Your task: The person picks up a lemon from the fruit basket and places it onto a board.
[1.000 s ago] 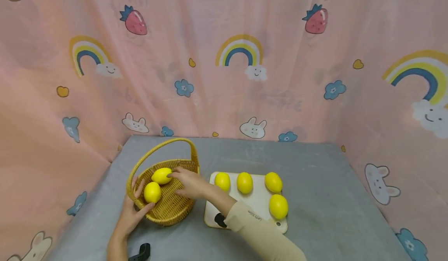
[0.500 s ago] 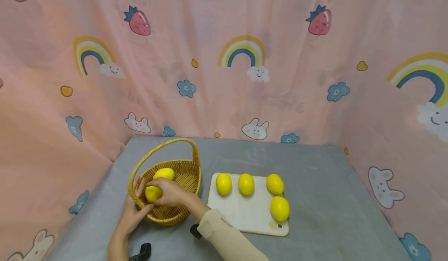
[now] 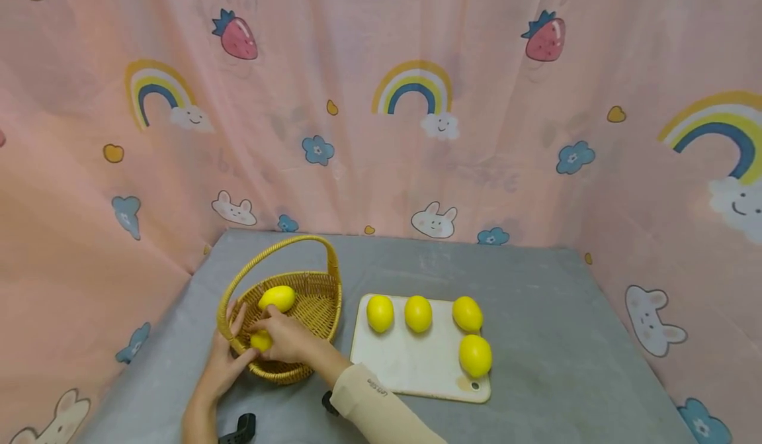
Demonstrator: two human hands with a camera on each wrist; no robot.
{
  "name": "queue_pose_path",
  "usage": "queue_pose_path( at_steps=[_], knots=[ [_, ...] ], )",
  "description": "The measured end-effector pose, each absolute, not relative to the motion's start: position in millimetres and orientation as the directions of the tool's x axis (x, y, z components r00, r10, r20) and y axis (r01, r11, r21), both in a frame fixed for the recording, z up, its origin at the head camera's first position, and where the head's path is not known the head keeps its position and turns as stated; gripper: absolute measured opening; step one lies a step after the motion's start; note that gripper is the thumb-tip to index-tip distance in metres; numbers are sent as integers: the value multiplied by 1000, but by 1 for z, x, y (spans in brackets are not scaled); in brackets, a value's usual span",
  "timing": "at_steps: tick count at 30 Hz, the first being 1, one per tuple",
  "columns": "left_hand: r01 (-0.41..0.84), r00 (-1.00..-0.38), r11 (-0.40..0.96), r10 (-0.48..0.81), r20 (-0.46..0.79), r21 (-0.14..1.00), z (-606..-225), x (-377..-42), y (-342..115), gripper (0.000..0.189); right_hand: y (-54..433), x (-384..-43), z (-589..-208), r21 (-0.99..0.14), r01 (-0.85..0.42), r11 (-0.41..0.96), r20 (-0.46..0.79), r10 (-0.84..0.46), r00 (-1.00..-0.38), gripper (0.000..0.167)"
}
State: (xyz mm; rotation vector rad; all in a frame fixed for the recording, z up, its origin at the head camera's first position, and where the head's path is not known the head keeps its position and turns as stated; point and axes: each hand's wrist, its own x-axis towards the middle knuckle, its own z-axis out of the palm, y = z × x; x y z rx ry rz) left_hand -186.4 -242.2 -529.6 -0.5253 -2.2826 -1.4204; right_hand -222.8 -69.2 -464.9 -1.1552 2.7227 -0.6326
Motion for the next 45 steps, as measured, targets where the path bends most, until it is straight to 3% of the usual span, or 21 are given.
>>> queue_pose_path(
  at_steps=[6, 9, 14, 19, 24, 32, 38, 45],
  knots=[
    [513, -848, 408, 104, 520, 755, -531, -185, -241, 82, -56, -228, -461, -479, -629, 612, 16, -711, -703, 50],
    [513, -848, 403, 106, 519, 758, -531, -185, -241, 82, -45, -232, -461, -598, -567, 566, 48, -681, -731, 49],
    [510, -851, 399, 107, 514, 762, -531, -186, -241, 82, -16, -240, -451, -820, -452, 351, 155, -625, -765, 52],
    [506, -855, 397, 110, 508, 766, -528, -185, -242, 82, 21, -245, -433, -918, -367, 149, 214, -591, -777, 49],
    [513, -850, 399, 112, 514, 760, -525, -186, -243, 82, 60, -244, -422, -938, -336, 82, 237, -556, -797, 50],
    [484, -869, 404, 114, 482, 776, -527, -183, -240, 84, 129, -230, -423, -943, -320, 94, 241, -472, -848, 53],
    [474, -875, 382, 103, 473, 793, -525, -183, -238, 87, 176, -207, -437, -934, -305, 184, 217, -386, -896, 55],
    [461, -883, 377, 106, 457, 803, -525, -182, -239, 88, 204, -169, -464, -958, -212, 192, 131, -364, -922, 55]
  ],
)
